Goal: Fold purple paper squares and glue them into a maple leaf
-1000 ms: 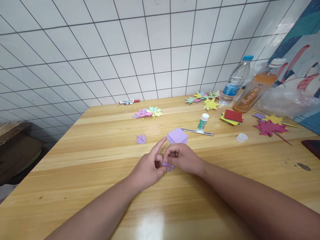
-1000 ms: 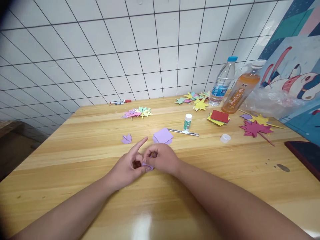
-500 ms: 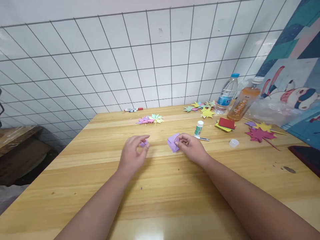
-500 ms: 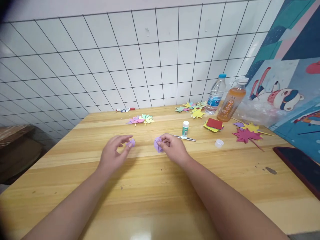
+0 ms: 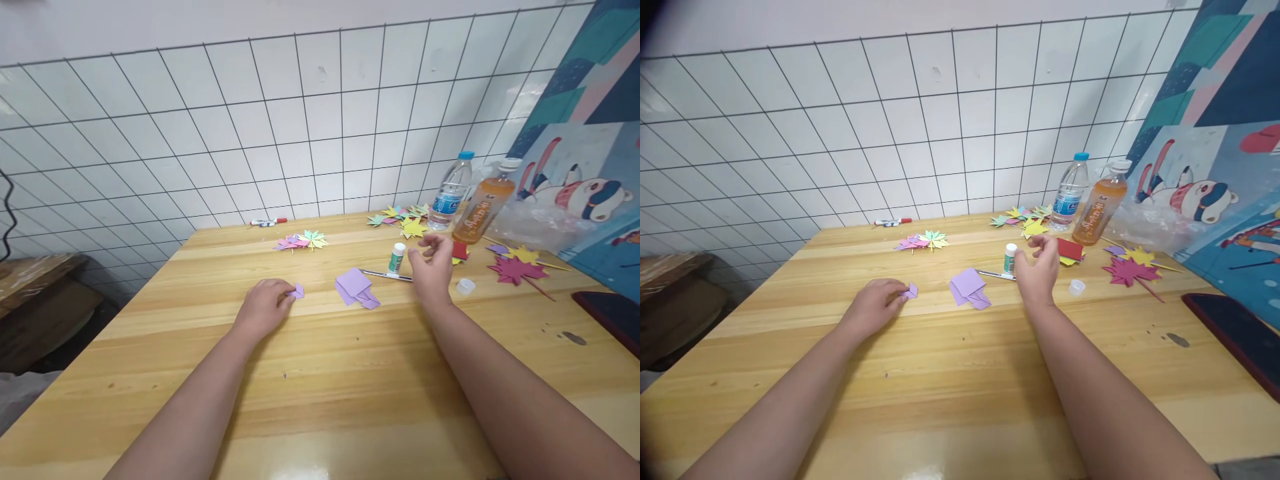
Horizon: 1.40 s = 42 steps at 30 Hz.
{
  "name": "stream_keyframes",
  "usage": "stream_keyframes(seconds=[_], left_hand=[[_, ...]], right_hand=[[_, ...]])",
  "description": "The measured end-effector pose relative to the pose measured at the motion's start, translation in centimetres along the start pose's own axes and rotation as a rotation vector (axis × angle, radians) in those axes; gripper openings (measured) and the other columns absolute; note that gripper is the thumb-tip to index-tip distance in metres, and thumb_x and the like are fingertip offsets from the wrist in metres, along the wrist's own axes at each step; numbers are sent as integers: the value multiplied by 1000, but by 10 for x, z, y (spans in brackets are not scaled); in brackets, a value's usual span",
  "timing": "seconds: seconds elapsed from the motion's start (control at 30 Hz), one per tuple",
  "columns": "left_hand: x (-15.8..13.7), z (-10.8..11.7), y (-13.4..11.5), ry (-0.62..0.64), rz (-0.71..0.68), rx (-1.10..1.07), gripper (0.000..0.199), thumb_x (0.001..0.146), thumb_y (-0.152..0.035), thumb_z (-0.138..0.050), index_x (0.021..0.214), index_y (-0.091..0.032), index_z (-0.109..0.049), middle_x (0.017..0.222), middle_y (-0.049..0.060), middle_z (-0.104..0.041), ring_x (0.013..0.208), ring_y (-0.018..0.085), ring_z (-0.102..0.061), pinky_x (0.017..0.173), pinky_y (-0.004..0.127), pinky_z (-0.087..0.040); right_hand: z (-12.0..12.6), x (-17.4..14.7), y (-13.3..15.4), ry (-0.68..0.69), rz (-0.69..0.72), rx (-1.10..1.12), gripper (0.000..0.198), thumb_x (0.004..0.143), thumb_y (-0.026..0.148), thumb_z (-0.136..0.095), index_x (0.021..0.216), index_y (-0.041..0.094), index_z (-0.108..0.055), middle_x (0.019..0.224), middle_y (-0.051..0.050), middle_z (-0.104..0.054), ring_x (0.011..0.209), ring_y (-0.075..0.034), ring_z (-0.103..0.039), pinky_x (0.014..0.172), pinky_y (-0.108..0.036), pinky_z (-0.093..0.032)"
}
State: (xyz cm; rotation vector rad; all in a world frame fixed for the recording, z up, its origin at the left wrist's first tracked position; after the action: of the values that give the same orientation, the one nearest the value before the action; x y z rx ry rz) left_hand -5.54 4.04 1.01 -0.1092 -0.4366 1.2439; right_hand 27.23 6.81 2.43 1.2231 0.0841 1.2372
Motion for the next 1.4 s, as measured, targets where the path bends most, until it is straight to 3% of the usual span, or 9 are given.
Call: stream_keyframes(seconds=[0.13, 0.3, 0.37, 0.53, 0.63, 0.77, 0.87, 1.07, 1.4], left_hand=[[-5, -4, -24, 68, -176, -85, 25, 81, -33, -51, 97, -24, -68, 104, 6, -65, 99, 24, -54, 90, 38, -38], [-16, -12, -56, 171, -351, -149, 23, 81, -27, -53, 101, -24, -65, 99, 5, -64, 95, 20, -55, 85, 35, -42], [-18, -11, -64, 187, -386, -138, 24, 82, -25, -53, 103, -25, -63, 97, 5, -64, 93, 20, -54, 83, 34, -42], [-27, 3, -79, 142, -409, 0, 26, 83, -28, -52, 108, -25, -57, 101, 5, -60, 94, 21, -52, 82, 35, -41], [-36, 2, -88, 210, -446, 130, 34, 85, -33, -49, 118, -27, -51, 105, 5, -59, 94, 22, -52, 79, 36, -42], [-40, -6, -91, 291, -489, 186, 38, 87, -38, -45, 123, -24, -46, 115, 6, -57, 105, 24, -49, 88, 38, -39], [-38, -7, -89, 317, -527, 147, 39, 88, -39, -43, 125, -26, -45, 125, 5, -51, 117, 23, -42, 96, 39, -32], [-41, -6, -90, 302, -514, 113, 37, 88, -34, -46, 123, -25, -47, 122, 5, -52, 112, 23, -43, 94, 40, -31], [-42, -5, -94, 312, -507, 82, 39, 86, -33, -48, 123, -22, -46, 111, 6, -54, 107, 22, -45, 100, 41, -28]], right_hand=[[-20, 6, -17, 96, 7, -206, 68, 66, 36, -60, 127, 16, -37, 125, -13, -48, 113, -29, -40, 93, -40, -31], [-31, 9, -22, 318, -6, -324, 32, 80, 39, -46, 102, 18, -56, 105, -12, -60, 104, -28, -49, 86, -39, -36], [-26, 7, -13, 360, -26, -299, 35, 84, 41, -41, 109, 19, -53, 95, -12, -63, 91, -28, -56, 73, -35, -40], [-6, -17, 36, 560, 184, -81, 48, 89, 43, -33, 131, 19, -31, 80, -6, -63, 64, -21, -58, 58, -29, -39], [-1, -34, 59, 740, 240, 44, 37, 85, 37, -45, 118, 22, -45, 77, -2, -64, 61, -17, -58, 56, -26, -40], [0, -42, 70, 777, 175, 204, 25, 69, 36, -65, 91, 22, -65, 85, -2, -67, 67, -15, -59, 56, -23, -42], [-3, -44, 71, 805, 84, 281, 25, 72, 41, -62, 83, 19, -66, 74, -1, -67, 59, -13, -57, 52, -22, -40], [-7, -56, 75, 709, 374, -88, 24, 76, 36, -54, 59, 19, -60, 53, 1, -57, 52, -12, -49, 51, -23, -30], [-21, -70, 70, 735, 485, -208, 22, 77, 36, -50, 64, 20, -59, 60, -1, -63, 58, -14, -53, 54, -24, -28]])
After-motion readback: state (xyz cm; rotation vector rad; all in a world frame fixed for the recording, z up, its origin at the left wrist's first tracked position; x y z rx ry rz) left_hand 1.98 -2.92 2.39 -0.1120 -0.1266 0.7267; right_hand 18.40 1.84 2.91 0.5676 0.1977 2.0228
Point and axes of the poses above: each hand's wrist, its own x-axis towards the middle knuckle, its own z-axis out of the back of the hand, y = z × x, the point moved 2 cm from there along x, towards the middle knuckle
